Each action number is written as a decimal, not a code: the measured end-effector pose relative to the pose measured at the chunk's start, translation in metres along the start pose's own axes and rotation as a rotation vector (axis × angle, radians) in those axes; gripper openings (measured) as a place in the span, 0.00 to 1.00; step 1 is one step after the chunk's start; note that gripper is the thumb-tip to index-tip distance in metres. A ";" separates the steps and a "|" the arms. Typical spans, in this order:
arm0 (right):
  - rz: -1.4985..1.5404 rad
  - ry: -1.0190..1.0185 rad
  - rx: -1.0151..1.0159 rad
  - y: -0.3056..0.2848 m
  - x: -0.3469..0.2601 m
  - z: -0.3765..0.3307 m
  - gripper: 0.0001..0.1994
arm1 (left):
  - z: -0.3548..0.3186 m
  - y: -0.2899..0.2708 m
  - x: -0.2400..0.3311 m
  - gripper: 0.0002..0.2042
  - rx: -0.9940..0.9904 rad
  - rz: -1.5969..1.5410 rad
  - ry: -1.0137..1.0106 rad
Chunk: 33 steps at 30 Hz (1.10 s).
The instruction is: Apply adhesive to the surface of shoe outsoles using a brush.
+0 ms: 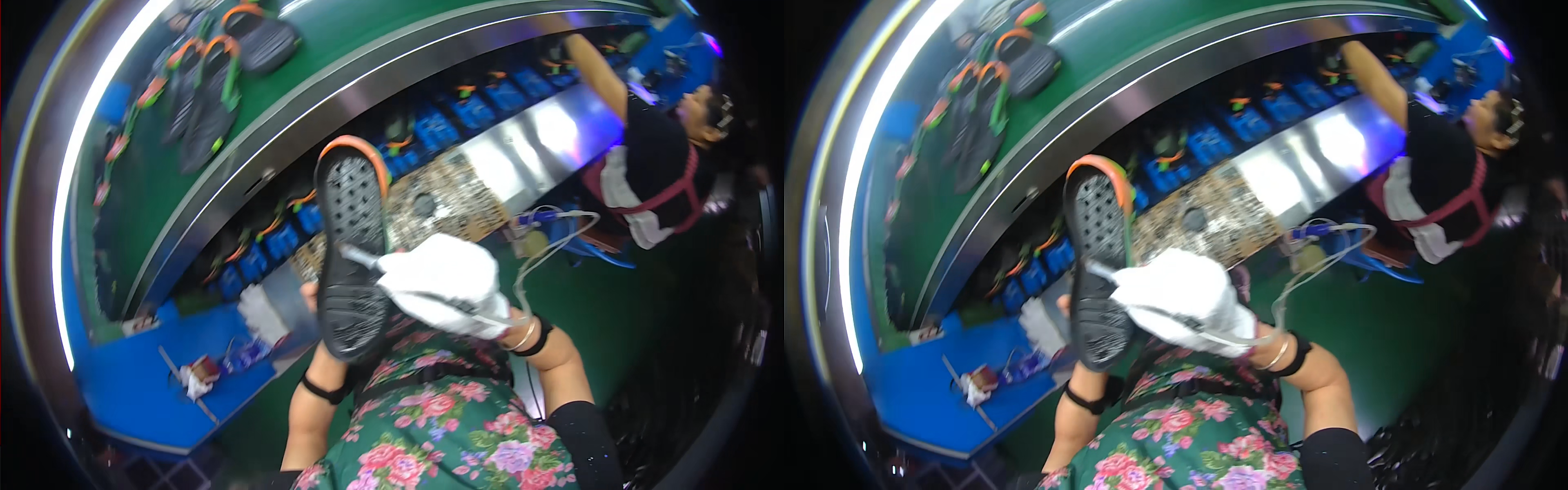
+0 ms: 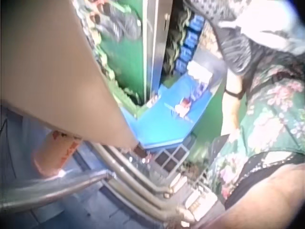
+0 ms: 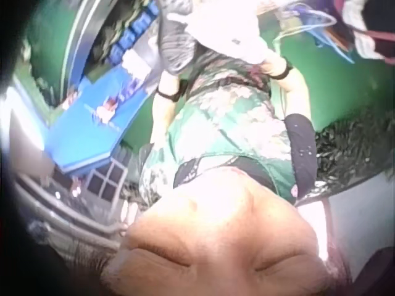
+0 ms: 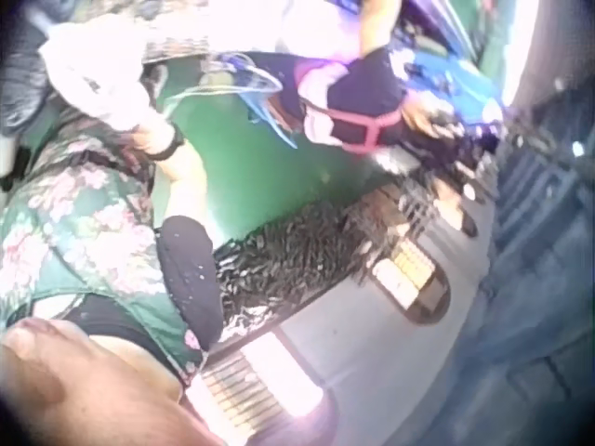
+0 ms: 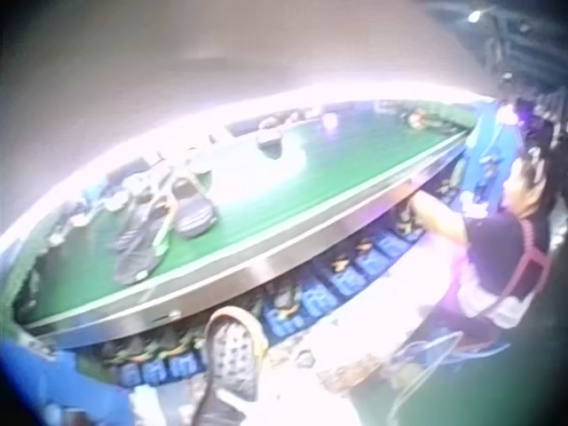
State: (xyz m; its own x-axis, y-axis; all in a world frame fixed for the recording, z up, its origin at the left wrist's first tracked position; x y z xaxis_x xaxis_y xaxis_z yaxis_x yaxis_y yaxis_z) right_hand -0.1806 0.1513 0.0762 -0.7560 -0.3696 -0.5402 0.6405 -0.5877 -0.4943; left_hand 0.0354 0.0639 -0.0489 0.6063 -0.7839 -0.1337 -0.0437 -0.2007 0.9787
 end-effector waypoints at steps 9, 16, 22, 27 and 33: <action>-0.052 -0.144 -0.092 0.017 0.001 0.037 0.19 | 0.008 0.028 -0.035 0.49 -0.159 -0.101 -0.116; -0.096 -0.169 -0.194 0.040 -0.010 0.033 0.22 | -0.001 0.030 -0.033 0.46 0.224 0.529 -0.043; -0.030 -0.058 -0.050 0.030 -0.003 0.041 0.17 | 0.012 0.009 -0.027 0.41 -0.087 -0.069 -0.047; -0.125 -0.187 -0.119 0.040 -0.019 0.035 0.17 | 0.019 0.006 -0.024 0.44 0.110 0.314 0.007; 0.043 -0.058 -0.061 0.037 0.004 0.024 0.17 | 0.032 0.032 -0.023 0.51 -0.001 -0.001 0.101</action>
State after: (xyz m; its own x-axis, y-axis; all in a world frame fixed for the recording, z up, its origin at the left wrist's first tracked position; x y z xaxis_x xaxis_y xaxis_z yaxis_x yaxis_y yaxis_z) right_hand -0.1636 0.1106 0.0725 -0.7328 -0.4360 -0.5224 0.6786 -0.5257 -0.5130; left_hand -0.0052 0.0564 -0.0195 0.6833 -0.7204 -0.1188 -0.0417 -0.2009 0.9787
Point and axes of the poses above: each hand's wrist, its own z-axis towards the middle knuckle, its own y-axis out of the palm, x = y × z, the point moved 1 cm from there along z, towards the middle knuckle, and after that the axes turned 9 degrees about -z, right-handed, at the moved point
